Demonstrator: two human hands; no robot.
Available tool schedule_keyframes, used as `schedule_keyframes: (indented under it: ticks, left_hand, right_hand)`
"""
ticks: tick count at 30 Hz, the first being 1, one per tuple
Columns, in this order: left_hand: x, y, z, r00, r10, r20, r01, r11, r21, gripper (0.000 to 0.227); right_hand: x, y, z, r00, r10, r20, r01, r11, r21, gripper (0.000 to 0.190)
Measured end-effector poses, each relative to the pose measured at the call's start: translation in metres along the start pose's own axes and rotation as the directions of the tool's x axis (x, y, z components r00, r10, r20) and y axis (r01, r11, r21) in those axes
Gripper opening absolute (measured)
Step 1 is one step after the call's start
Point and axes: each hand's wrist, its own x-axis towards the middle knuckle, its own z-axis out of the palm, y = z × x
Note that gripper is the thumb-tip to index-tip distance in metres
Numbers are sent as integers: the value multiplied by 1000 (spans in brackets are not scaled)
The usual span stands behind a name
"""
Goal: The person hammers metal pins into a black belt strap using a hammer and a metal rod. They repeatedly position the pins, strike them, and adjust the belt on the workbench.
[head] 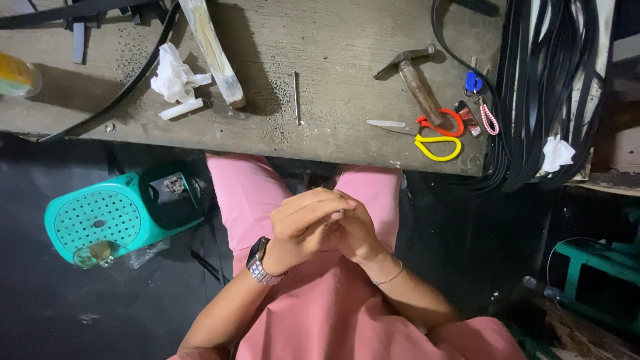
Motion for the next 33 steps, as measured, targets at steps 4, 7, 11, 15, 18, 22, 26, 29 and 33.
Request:
schedule_keyframes:
  ticks: [4, 7, 11, 15, 18, 22, 26, 29, 33]
  left_hand:
    - [-4, -14, -8, 999, -34, 7, 34, 999, 39, 9]
    - [-6, -27, -17, 997, -69, -39, 72, 993, 95, 8]
    - [-10, -45, -42, 985, -80, -152, 117, 960, 253, 8]
    - [-23, -85, -103, 983, 7, -185, 90, 855, 511, 13]
    - [-4, -93, -157, 984, 158, -82, -11, 515, 857, 14]
    - [20, -101, -190, 990, 127, 61, -80, 155, 985, 25]
    - [26, -119, -210, 988, 79, 135, -138, 41, 990, 16]
    - [23, -119, -215, 990, 21, 139, -139, 27, 990, 13]
    - [14, -98, -190, 1000, -15, 28, -22, 306, 952, 5]
  right_hand:
    - [2, 7, -19, 1000, -13, -28, 10, 993, -116, 18]
    - [11, 9, -24, 998, -58, -25, 52, 978, -201, 25]
    - [25, -2, 0, 978, -183, 103, 207, 767, -607, 32]
    - [37, 7, 0, 982, -163, 99, 190, 775, -603, 29]
    - [44, 2, 2, 971, -196, 133, 236, 746, -623, 28]
    - [45, -5, 11, 968, -186, 168, 250, 729, -637, 25]
    - [44, -3, 8, 970, -178, 163, 241, 745, -622, 24]
    - [41, -1, 8, 976, -149, 160, 211, 829, -518, 24]
    - [40, -2, 7, 974, -164, 157, 223, 818, -530, 23]
